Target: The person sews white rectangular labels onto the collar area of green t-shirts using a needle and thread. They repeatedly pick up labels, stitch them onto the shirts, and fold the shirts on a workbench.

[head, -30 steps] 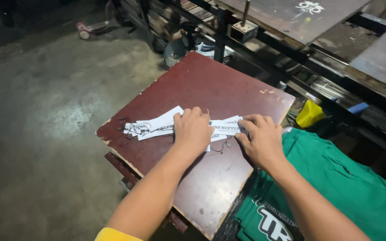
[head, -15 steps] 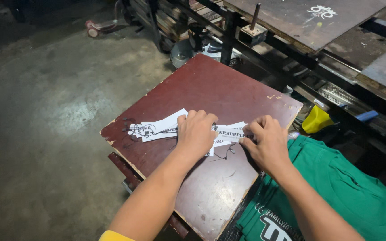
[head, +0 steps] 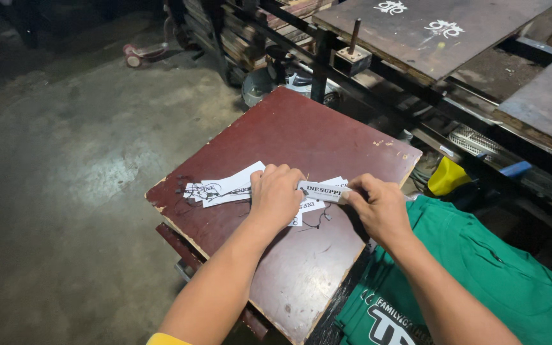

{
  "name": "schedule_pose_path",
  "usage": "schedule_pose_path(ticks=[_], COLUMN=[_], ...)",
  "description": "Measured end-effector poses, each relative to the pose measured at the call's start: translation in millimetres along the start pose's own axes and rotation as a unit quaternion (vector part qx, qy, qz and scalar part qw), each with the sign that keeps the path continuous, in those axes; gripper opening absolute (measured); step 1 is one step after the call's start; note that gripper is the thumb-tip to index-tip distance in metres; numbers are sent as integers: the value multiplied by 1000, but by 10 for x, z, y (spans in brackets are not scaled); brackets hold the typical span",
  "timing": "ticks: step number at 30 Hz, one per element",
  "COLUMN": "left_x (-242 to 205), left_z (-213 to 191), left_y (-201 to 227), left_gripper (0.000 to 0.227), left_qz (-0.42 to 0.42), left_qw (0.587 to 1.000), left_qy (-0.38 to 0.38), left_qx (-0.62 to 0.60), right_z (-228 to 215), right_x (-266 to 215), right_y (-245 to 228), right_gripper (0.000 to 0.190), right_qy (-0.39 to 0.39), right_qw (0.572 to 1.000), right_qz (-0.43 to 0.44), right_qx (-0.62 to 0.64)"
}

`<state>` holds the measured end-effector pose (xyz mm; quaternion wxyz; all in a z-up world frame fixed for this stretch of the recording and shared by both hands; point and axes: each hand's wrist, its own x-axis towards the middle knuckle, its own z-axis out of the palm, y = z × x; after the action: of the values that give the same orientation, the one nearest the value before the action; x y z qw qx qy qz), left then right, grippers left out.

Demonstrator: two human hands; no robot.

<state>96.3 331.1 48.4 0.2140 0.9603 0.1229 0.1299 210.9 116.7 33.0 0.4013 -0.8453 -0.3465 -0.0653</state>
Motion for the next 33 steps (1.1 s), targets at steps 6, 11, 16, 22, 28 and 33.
schedule_pose_path(ticks=[6,11,16,22,28,33], left_x=[-31,-68,-34,24,24,24], left_z=[-22,-63,-43,-305,-360,-256], left_y=[20,72,170,644,1786,2635], left_gripper=[42,40,7,11,6,3], left_qz=[11,77,116,186,196,23], left_qw=[998,981,955,935,914,927], left_qy=[65,166,252,254,176,75], left_qx=[-12,-61,-103,-163,-308,-367], right_z=[-119,-113,-185,-546,-1368,-1448], right_x=[-66,-38,-75,-108,-445,-791], right_y=[-213,-173,-202,-166,92,53], right_gripper=[11,9,10,15,30,54], right_qy=[10,1,7,38,122,40], right_qw=[985,950,919,894,817,650], right_qz=[122,132,116,86,85,50], right_qx=[120,284,376,437,557,757])
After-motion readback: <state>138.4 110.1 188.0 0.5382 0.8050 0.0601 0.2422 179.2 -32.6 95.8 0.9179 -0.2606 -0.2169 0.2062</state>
